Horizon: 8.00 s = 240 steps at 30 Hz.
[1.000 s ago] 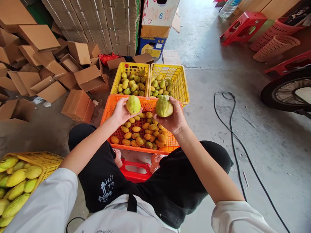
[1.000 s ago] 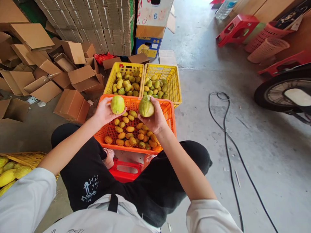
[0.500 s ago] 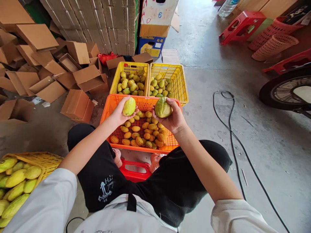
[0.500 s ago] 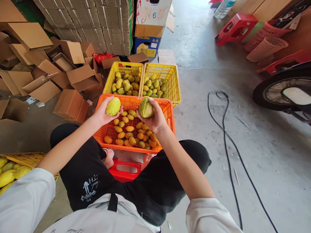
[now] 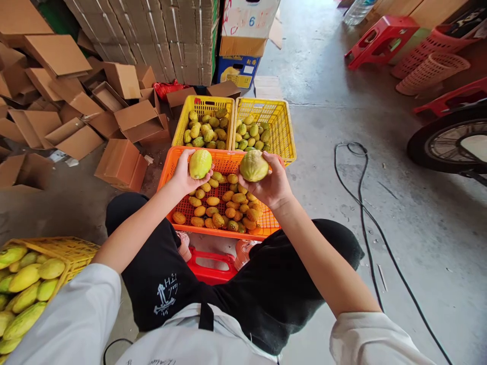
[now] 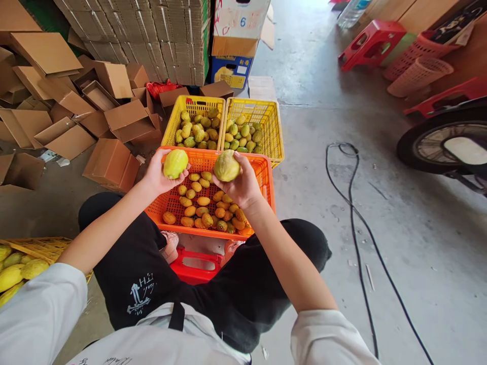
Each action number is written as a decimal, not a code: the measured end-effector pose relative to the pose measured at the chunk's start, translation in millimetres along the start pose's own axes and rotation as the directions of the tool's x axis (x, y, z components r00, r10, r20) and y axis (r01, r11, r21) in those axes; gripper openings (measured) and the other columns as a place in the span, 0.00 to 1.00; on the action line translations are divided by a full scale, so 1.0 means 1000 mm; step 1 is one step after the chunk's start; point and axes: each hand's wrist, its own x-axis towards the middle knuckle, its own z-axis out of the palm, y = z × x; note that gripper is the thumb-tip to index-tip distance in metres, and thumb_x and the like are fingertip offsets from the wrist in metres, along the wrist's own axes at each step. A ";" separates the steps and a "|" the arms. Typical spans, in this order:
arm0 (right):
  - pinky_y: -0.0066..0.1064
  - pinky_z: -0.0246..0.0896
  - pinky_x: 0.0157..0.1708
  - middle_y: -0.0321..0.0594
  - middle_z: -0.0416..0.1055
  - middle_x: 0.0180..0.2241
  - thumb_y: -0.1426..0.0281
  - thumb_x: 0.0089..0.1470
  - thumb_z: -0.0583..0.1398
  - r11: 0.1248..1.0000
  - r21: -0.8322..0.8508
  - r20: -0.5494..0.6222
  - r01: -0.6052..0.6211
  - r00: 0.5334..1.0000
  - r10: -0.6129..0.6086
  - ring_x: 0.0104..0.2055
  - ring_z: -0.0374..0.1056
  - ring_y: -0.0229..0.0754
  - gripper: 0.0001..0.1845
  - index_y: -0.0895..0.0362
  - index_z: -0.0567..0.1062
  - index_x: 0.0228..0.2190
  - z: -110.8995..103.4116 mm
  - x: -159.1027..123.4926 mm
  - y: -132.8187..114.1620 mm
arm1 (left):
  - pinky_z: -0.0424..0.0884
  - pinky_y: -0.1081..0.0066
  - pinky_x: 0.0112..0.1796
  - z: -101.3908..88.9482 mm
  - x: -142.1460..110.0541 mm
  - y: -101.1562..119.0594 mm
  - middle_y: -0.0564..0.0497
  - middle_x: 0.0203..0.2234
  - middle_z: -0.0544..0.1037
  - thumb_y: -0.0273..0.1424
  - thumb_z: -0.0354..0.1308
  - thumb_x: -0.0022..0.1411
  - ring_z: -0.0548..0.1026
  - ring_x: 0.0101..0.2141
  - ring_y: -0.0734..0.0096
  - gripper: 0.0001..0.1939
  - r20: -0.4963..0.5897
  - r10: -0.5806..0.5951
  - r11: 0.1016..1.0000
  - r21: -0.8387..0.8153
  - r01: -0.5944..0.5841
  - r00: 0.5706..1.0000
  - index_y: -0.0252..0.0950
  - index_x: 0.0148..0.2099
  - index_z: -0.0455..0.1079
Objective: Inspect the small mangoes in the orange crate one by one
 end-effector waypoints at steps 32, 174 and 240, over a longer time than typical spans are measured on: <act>0.44 0.90 0.42 0.39 0.84 0.34 0.55 0.54 0.79 0.985 -0.145 0.070 -0.089 0.993 0.100 0.44 0.87 0.55 0.21 0.49 0.77 0.40 -0.004 0.000 0.004 | 0.84 0.66 0.37 -0.008 0.005 -0.001 0.45 0.35 0.85 0.43 0.79 0.61 0.88 0.38 0.55 0.24 0.150 0.066 0.956 0.274 -0.105 0.987 0.38 0.52 0.78; 0.46 0.87 0.52 0.32 0.83 0.37 0.55 0.56 0.77 0.996 -0.018 0.045 0.090 0.995 -0.089 0.48 0.86 0.51 0.21 0.46 0.75 0.42 -0.004 0.002 -0.001 | 0.87 0.57 0.47 0.001 0.006 -0.006 0.45 0.39 0.85 0.41 0.65 0.72 0.88 0.45 0.52 0.13 0.073 0.171 0.985 -0.040 -0.169 0.983 0.39 0.53 0.77; 0.45 0.87 0.50 0.33 0.83 0.37 0.59 0.55 0.77 0.996 -0.077 -0.044 -0.045 0.998 0.042 0.50 0.84 0.53 0.19 0.46 0.75 0.40 0.001 -0.002 0.003 | 0.83 0.68 0.39 -0.009 0.013 -0.020 0.54 0.30 0.83 0.30 0.81 0.56 0.83 0.31 0.69 0.19 0.221 0.135 0.904 0.370 -0.212 0.966 0.37 0.43 0.76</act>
